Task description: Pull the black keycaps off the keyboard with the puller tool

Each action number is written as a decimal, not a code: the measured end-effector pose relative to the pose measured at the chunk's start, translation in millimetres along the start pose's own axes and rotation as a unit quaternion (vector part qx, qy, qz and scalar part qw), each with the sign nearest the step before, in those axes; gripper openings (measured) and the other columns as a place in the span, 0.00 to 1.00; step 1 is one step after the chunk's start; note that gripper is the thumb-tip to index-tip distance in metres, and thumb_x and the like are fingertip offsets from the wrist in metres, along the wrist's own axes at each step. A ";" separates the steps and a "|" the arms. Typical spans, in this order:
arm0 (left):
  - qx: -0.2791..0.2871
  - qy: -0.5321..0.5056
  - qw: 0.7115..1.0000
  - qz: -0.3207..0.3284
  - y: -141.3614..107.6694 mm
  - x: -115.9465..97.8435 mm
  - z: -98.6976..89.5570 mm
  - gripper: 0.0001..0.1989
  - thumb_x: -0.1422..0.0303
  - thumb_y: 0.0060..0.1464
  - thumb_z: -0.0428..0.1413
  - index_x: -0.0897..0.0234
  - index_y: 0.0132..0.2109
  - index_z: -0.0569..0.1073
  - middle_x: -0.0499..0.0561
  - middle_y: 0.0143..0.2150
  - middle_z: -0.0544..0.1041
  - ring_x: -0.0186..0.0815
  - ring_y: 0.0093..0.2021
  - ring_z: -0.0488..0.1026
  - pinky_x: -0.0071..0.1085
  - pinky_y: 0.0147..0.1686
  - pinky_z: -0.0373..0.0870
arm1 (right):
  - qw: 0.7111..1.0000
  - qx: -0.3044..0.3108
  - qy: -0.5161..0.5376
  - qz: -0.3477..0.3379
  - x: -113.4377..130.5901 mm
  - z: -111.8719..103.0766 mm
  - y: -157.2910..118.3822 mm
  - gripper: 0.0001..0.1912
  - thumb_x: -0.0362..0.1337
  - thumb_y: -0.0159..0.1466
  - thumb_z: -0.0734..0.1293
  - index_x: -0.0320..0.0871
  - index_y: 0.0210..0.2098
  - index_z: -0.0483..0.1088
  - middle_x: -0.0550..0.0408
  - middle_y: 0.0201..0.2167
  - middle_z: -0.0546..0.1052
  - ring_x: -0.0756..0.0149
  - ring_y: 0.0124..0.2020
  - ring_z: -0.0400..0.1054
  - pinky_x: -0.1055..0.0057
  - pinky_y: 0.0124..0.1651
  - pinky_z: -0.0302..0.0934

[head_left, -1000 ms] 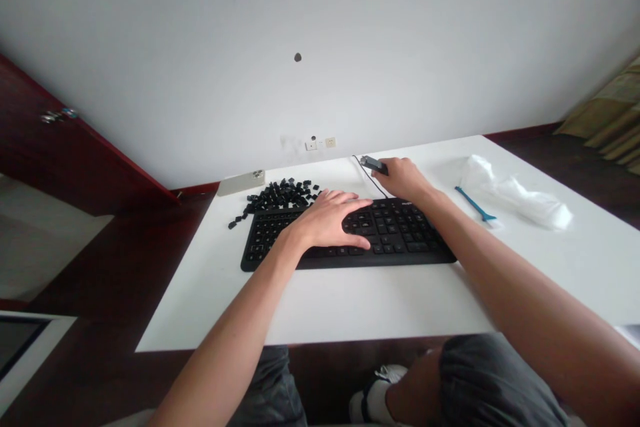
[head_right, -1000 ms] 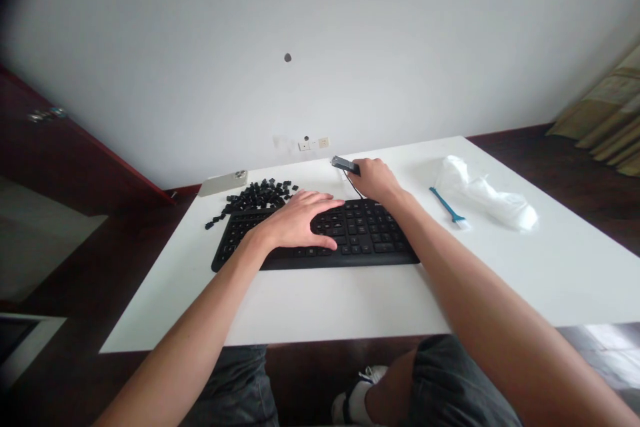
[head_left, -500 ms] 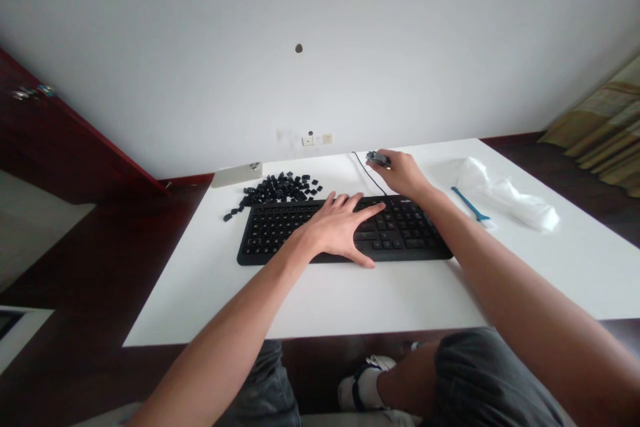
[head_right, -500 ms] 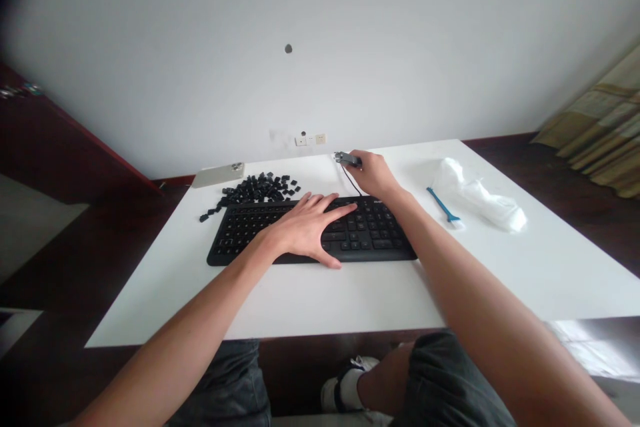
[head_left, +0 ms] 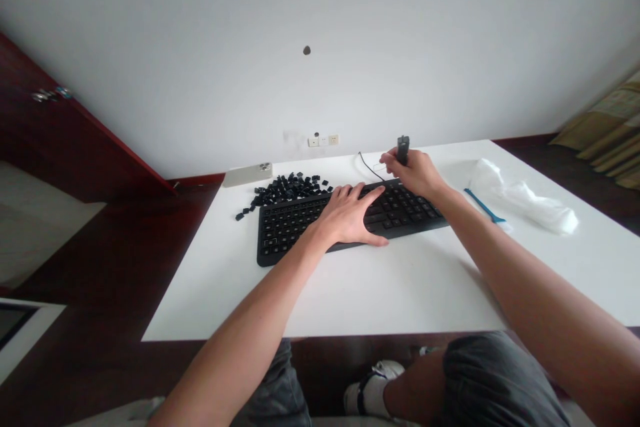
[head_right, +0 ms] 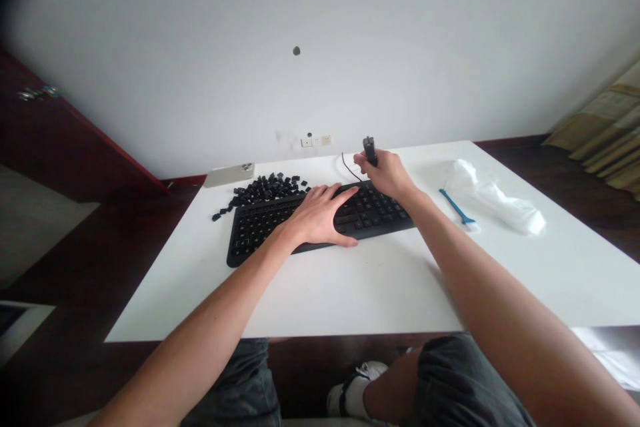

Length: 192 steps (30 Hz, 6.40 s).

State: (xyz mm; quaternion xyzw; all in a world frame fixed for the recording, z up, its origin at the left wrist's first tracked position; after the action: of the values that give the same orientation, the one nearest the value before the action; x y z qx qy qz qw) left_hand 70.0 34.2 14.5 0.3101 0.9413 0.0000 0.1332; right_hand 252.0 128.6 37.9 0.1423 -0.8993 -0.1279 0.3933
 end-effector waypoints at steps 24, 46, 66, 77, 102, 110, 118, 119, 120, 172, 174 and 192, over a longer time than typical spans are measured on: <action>-0.208 -0.299 0.931 -0.033 8.3 29.7 -16.5 0.07 0.65 0.65 0.61 0.62 0.37 0.78 0.43 0.25 0.71 0.32 0.26 0.64 0.30 0.32 0.61 | 0.985 0.121 0.118 -0.046 50.9 21.9 -25.7 0.25 0.53 0.74 0.56 0.44 0.34 0.75 0.55 0.30 0.71 0.61 0.35 0.65 0.65 0.42 0.58; -0.192 -0.228 0.954 -0.035 5.9 30.6 -18.4 0.06 0.65 0.65 0.62 0.61 0.37 0.79 0.46 0.32 0.82 0.32 0.30 0.73 0.30 0.34 0.66 | 0.911 0.325 0.245 0.066 29.1 12.7 -24.6 0.19 0.52 0.62 0.76 0.42 0.41 0.78 0.53 0.33 0.81 0.65 0.35 0.75 0.69 0.39 0.69; -0.151 -0.164 0.975 -0.019 4.3 23.7 -20.7 0.03 0.66 0.62 0.65 0.59 0.39 0.83 0.47 0.32 0.81 0.35 0.31 0.74 0.32 0.35 0.67 | 0.921 0.344 0.172 0.067 13.0 -5.4 -18.8 0.11 0.44 0.56 0.76 0.45 0.34 0.80 0.53 0.31 0.83 0.62 0.34 0.76 0.67 0.37 0.69; -0.097 -0.078 0.992 0.019 1.9 10.6 -14.2 0.16 0.52 0.61 0.67 0.58 0.46 0.84 0.53 0.43 0.83 0.45 0.43 0.79 0.42 0.48 0.75 | 0.928 0.339 0.144 0.061 10.9 1.2 -19.0 0.06 0.42 0.58 0.75 0.47 0.32 0.79 0.55 0.29 0.82 0.61 0.33 0.77 0.67 0.35 0.70; -0.079 -0.041 0.995 -0.035 2.1 -7.7 -6.1 0.12 0.65 0.64 0.65 0.67 0.50 0.77 0.58 0.51 0.81 0.47 0.52 0.78 0.41 0.54 0.75 | 0.911 0.391 0.121 0.056 18.0 0.5 -24.8 0.12 0.48 0.60 0.74 0.46 0.35 0.78 0.53 0.34 0.82 0.61 0.37 0.75 0.65 0.42 0.70; -0.066 -0.024 0.997 -0.045 1.4 -11.0 -7.6 0.12 0.64 0.65 0.64 0.66 0.51 0.76 0.57 0.52 0.81 0.47 0.53 0.77 0.42 0.55 0.74 | 0.914 0.398 0.075 0.027 13.3 0.3 -22.7 0.14 0.50 0.62 0.71 0.46 0.38 0.78 0.53 0.35 0.82 0.59 0.38 0.74 0.64 0.41 0.67; -0.069 -0.017 0.997 -0.040 2.4 -10.1 -6.0 0.11 0.65 0.65 0.64 0.67 0.50 0.76 0.58 0.51 0.80 0.48 0.53 0.77 0.43 0.56 0.73 | 0.920 0.389 0.032 0.015 24.1 7.6 -25.8 0.10 0.44 0.63 0.69 0.46 0.38 0.78 0.52 0.35 0.82 0.60 0.38 0.75 0.67 0.41 0.69; -0.070 -0.018 0.997 -0.038 2.6 -9.8 -5.7 0.11 0.65 0.65 0.64 0.67 0.50 0.76 0.58 0.50 0.80 0.48 0.53 0.77 0.43 0.56 0.73 | 0.922 0.385 0.035 0.006 26.5 8.2 -26.0 0.09 0.43 0.63 0.68 0.46 0.39 0.78 0.53 0.34 0.82 0.60 0.38 0.75 0.67 0.42 0.69; -0.072 -0.020 0.997 -0.036 2.9 -9.4 -5.5 0.11 0.65 0.65 0.64 0.67 0.49 0.76 0.57 0.50 0.80 0.48 0.53 0.77 0.43 0.56 0.73 | 0.923 0.384 0.039 0.001 28.4 8.7 -26.4 0.09 0.42 0.63 0.68 0.46 0.38 0.78 0.53 0.34 0.81 0.60 0.37 0.75 0.67 0.42 0.69; -0.142 -0.015 0.984 -0.102 11.0 -10.7 6.1 0.14 0.56 0.68 0.59 0.63 0.48 0.77 0.57 0.46 0.79 0.50 0.50 0.76 0.45 0.52 0.73 | 0.922 0.260 -0.285 0.043 61.2 9.8 -36.3 0.23 0.49 0.69 0.62 0.37 0.34 0.80 0.34 0.32 0.81 0.48 0.33 0.77 0.63 0.31 0.59; -0.161 0.003 0.983 -0.091 10.9 -15.6 7.1 0.18 0.56 0.70 0.56 0.66 0.53 0.76 0.61 0.54 0.78 0.53 0.58 0.73 0.48 0.59 0.71 | 0.920 0.259 -0.293 0.032 61.8 9.6 -37.0 0.24 0.49 0.70 0.61 0.37 0.34 0.80 0.34 0.31 0.81 0.47 0.34 0.77 0.62 0.33 0.60; -0.118 0.056 0.990 -0.062 14.0 -18.0 23.2 0.25 0.59 0.77 0.41 0.68 0.61 0.77 0.62 0.66 0.76 0.55 0.74 0.61 0.53 0.75 0.55 | 0.910 0.220 -0.352 0.004 68.9 16.4 -40.9 0.25 0.49 0.72 0.60 0.36 0.39 0.81 0.31 0.36 0.82 0.40 0.41 0.79 0.59 0.39 0.62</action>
State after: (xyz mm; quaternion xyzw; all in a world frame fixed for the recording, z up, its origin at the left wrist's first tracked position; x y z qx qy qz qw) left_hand 97.9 33.1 -2.2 0.2329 0.9582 0.1199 0.1152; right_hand 201.3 68.1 59.3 0.1675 -0.9853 0.0332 0.0103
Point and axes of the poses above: each hand's wrist, its own y-axis towards the middle knuckle, its own z-axis out of the palm, x = y × z, the point moved 5 cm from there along y, towards the middle knuckle
